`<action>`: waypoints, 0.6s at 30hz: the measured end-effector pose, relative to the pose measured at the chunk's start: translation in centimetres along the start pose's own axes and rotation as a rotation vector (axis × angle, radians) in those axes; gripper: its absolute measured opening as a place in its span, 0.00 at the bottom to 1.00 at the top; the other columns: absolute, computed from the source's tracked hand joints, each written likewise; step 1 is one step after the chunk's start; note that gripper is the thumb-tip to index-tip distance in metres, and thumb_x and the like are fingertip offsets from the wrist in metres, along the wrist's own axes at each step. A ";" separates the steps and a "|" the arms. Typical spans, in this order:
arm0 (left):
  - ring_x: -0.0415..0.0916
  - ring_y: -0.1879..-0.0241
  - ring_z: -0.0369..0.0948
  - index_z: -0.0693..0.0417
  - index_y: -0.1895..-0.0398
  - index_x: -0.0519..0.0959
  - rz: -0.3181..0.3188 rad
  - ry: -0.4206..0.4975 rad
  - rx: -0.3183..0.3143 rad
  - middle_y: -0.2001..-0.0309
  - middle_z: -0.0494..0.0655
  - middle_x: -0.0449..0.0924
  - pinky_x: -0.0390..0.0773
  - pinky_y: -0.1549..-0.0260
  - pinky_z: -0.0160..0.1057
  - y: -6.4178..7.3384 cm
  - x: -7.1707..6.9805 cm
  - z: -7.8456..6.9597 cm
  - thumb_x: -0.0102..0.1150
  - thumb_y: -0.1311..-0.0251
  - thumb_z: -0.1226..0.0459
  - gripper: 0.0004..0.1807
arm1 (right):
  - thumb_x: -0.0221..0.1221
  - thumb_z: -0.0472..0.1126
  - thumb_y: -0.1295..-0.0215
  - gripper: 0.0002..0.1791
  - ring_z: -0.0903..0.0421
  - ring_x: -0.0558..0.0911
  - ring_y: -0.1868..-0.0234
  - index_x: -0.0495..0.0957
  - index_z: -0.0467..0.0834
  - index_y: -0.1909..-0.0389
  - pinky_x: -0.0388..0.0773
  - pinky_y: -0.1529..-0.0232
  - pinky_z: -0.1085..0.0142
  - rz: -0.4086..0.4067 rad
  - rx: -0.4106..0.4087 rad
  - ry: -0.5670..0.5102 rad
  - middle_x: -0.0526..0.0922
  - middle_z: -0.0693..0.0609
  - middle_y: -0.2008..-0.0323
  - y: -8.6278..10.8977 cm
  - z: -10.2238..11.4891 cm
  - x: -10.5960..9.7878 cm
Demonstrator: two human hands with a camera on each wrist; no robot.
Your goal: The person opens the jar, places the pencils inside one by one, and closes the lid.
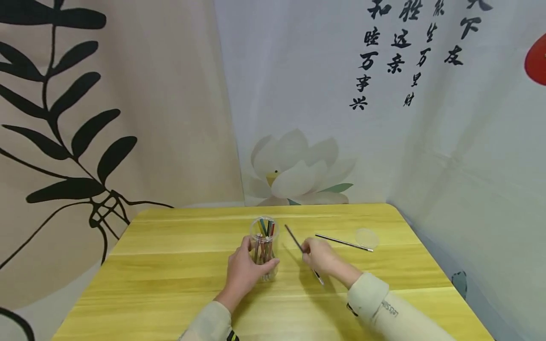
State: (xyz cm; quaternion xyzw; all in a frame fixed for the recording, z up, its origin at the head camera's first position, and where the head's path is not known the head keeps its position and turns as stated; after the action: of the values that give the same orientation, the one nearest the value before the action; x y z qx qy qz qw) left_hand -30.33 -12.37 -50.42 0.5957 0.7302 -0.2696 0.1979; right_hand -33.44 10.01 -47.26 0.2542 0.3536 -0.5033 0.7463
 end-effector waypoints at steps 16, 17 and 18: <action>0.82 0.40 0.58 0.43 0.37 0.72 0.006 -0.013 0.002 0.40 0.50 0.86 0.82 0.43 0.63 0.0 0.1 0.4 0.83 0.51 0.41 0.42 | 0.64 0.31 0.27 0.58 0.47 0.91 0.56 0.31 0.48 0.12 0.89 0.56 0.58 -0.558 -0.433 -0.220 0.82 0.41 0.51 0.6 12.7 -9.7; 0.82 0.40 0.57 0.43 0.37 0.72 0.005 -0.014 0.004 0.40 0.49 0.86 0.82 0.43 0.63 0.0 0.1 0.4 0.83 0.51 0.40 0.42 | 0.64 0.31 0.27 0.59 0.48 0.91 0.56 0.30 0.49 0.12 0.89 0.56 0.59 -0.536 -0.416 -0.220 0.83 0.41 0.50 0.4 12.5 -9.0; 0.82 0.40 0.57 0.43 0.37 0.72 0.003 -0.013 0.004 0.40 0.49 0.86 0.82 0.43 0.63 0.0 0.2 0.4 0.83 0.51 0.40 0.42 | 0.64 0.31 0.27 0.60 0.48 0.91 0.56 0.29 0.49 0.12 0.89 0.56 0.60 -0.507 -0.399 -0.223 0.83 0.41 0.49 0.1 12.3 -8.3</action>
State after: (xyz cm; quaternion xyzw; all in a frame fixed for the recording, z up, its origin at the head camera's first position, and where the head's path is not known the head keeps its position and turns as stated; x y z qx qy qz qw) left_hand -30.37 -12.50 -50.84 0.5955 0.7274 -0.2746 0.2021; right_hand -31.99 5.76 -33.15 -0.0495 0.4131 -0.6186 0.6665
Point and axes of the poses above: each hand's wrist, its own y-axis away from the middle knuckle, its own x-axis out of the palm, z = x × y, the point moved 7 cm from there along -y, towards the middle knuckle
